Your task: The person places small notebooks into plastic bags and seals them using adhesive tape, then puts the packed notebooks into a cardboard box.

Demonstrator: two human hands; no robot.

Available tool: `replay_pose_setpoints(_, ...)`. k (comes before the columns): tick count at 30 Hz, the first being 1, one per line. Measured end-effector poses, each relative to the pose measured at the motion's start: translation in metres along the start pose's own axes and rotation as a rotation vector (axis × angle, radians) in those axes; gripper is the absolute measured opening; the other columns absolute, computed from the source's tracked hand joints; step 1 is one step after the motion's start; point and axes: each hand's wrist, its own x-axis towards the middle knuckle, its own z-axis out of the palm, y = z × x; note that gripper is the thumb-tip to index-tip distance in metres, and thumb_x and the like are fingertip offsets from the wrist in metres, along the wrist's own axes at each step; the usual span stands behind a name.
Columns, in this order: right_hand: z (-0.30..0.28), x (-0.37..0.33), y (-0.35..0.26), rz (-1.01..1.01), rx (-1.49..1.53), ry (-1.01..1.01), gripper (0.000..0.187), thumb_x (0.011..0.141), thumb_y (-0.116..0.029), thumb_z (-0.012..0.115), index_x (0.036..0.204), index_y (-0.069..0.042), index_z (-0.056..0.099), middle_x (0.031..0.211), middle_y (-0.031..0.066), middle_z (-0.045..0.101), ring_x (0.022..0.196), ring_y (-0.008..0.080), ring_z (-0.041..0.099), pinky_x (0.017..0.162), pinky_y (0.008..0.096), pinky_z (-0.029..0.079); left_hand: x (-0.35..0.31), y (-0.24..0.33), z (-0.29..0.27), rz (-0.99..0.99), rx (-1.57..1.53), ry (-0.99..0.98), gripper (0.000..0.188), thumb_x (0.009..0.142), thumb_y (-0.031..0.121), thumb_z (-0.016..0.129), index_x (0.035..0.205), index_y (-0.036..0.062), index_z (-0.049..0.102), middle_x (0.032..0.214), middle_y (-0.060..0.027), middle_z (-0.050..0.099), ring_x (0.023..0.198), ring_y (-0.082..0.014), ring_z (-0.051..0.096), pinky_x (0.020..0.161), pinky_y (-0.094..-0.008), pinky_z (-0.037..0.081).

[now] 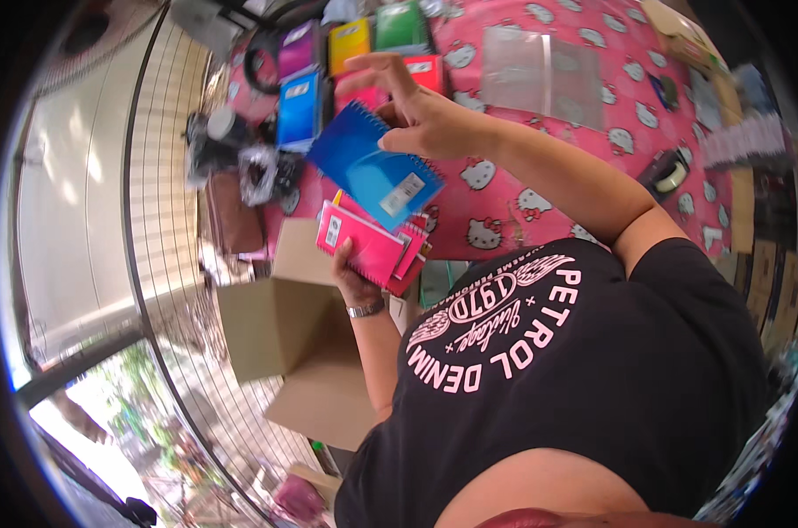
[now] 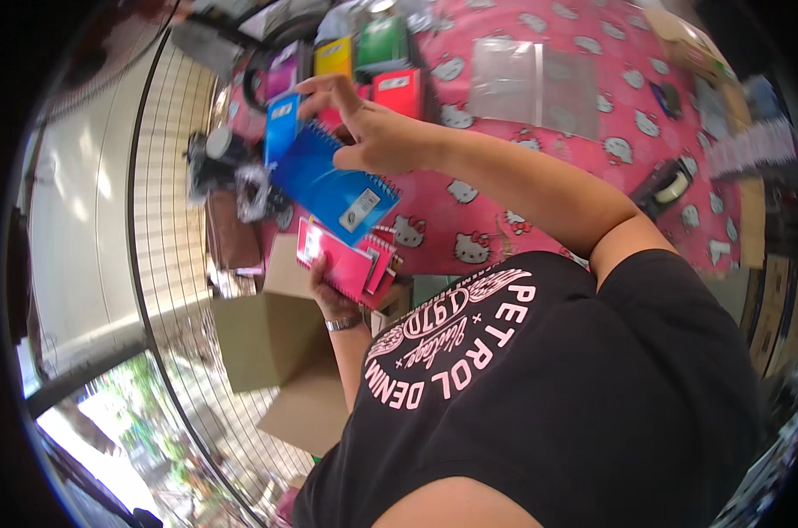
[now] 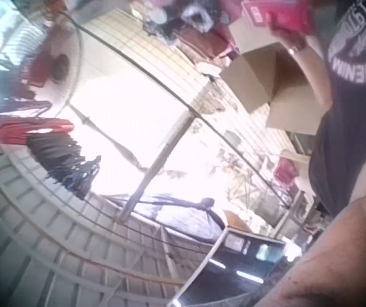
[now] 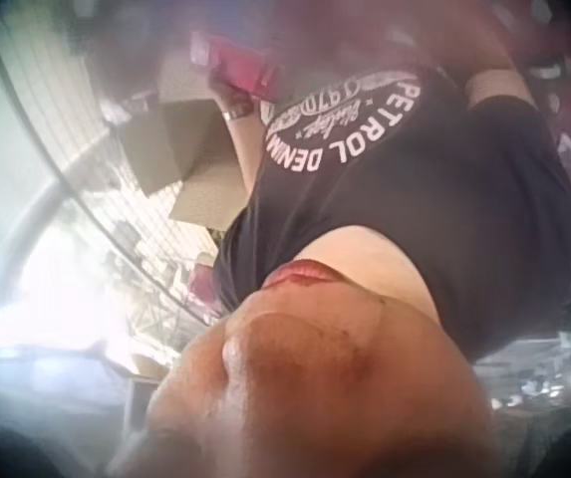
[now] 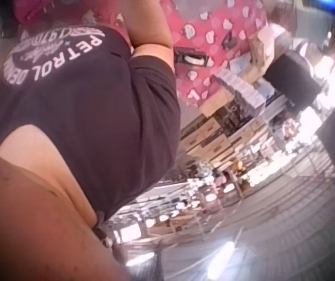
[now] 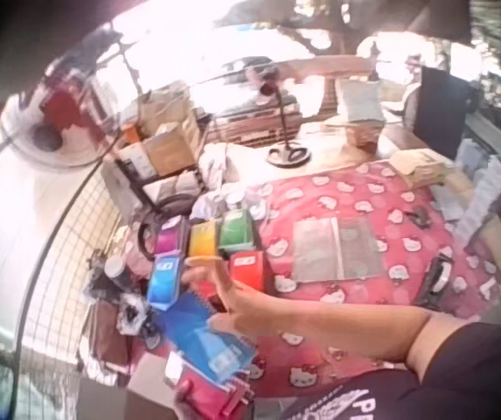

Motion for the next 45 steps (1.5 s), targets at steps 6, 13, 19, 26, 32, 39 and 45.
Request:
replay_pose_setpoints(6,-0.044,-0.081,0.006,0.027,-0.927,0.323,0.076,0.079,-0.007,0.064,0.143,-0.012,0.022,0.143,0.0211,0.032,0.134,0.0366,0.036,0.108,0.0474,0.033,0.044,-0.050,0.141,-0.295,0.030,-0.510,0.060,0.091,0.039,0.058,0.134,0.0014,0.042,0.123,-0.0153,0.059,0.108,-0.0288,0.061,0.094,-0.0444,0.050)
replay_pose_setpoints(13,-0.158,-0.232,0.063,0.615,0.012,0.480,0.090,0.068,-0.015,0.078,0.143,-0.006,0.028,0.138,0.0186,0.043,0.127,0.0350,0.044,0.103,0.0407,0.040,0.073,-0.181,0.224,-0.266,0.642,-0.875,0.050,0.081,0.011,0.070,0.126,0.0047,0.049,0.114,-0.0099,0.062,0.102,-0.0231,0.063,0.086,-0.0350,0.053)
replay_pose_setpoints(19,-0.154,-0.311,0.157,0.216,-0.628,0.654,0.086,0.069,-0.010,0.079,0.141,-0.012,0.033,0.133,0.0173,0.047,0.121,0.0344,0.050,0.099,0.0419,0.043,0.106,-0.279,0.185,-0.049,0.961,-1.121,0.094,0.063,-0.011,0.076,0.140,0.0147,0.028,0.134,-0.0101,0.045,0.121,-0.0241,0.050,0.103,-0.0381,0.044)
replay_pose_setpoints(26,-0.157,-0.317,0.187,0.122,-0.520,0.766,0.090,0.064,-0.008,0.083,0.138,-0.012,0.033,0.134,0.0166,0.047,0.121,0.0333,0.051,0.101,0.0414,0.043,0.116,-0.310,0.173,-0.237,0.848,-0.948,0.095,0.060,-0.009,0.075,0.140,0.0109,0.026,0.131,-0.0106,0.045,0.123,-0.0238,0.046,0.104,-0.0354,0.040)
replay_pose_setpoints(32,-0.173,-0.316,0.208,0.098,-0.467,0.734,0.083,0.066,-0.010,0.082,0.132,-0.011,0.032,0.128,0.0161,0.050,0.120,0.0343,0.053,0.099,0.0407,0.045,0.144,-0.324,0.151,-0.036,1.096,-1.036,0.089,0.062,0.001,0.079,0.138,0.0080,0.033,0.131,-0.0085,0.047,0.122,-0.0250,0.046,0.107,-0.0368,0.035)
replay_pose_setpoints(39,-0.176,-0.331,0.211,0.196,-0.578,0.651,0.100,0.062,-0.013,0.085,0.141,-0.009,0.022,0.140,0.0188,0.038,0.131,0.0374,0.042,0.107,0.0435,0.039,0.145,-0.339,0.148,0.130,0.967,-1.081,0.102,0.058,0.020,0.090,0.139,0.0058,0.029,0.133,-0.0122,0.043,0.125,-0.0276,0.042,0.108,-0.0409,0.033)
replay_pose_setpoints(45,-0.167,-0.317,0.189,0.197,-0.466,0.642,0.103,0.064,-0.011,0.083,0.145,-0.007,0.019,0.145,0.0190,0.035,0.136,0.0405,0.033,0.114,0.0453,0.028,0.133,-0.326,0.153,0.221,1.098,-1.094,0.103,0.060,0.016,0.088,0.139,0.0082,0.022,0.131,-0.0135,0.043,0.126,-0.0265,0.042,0.109,-0.0397,0.033)
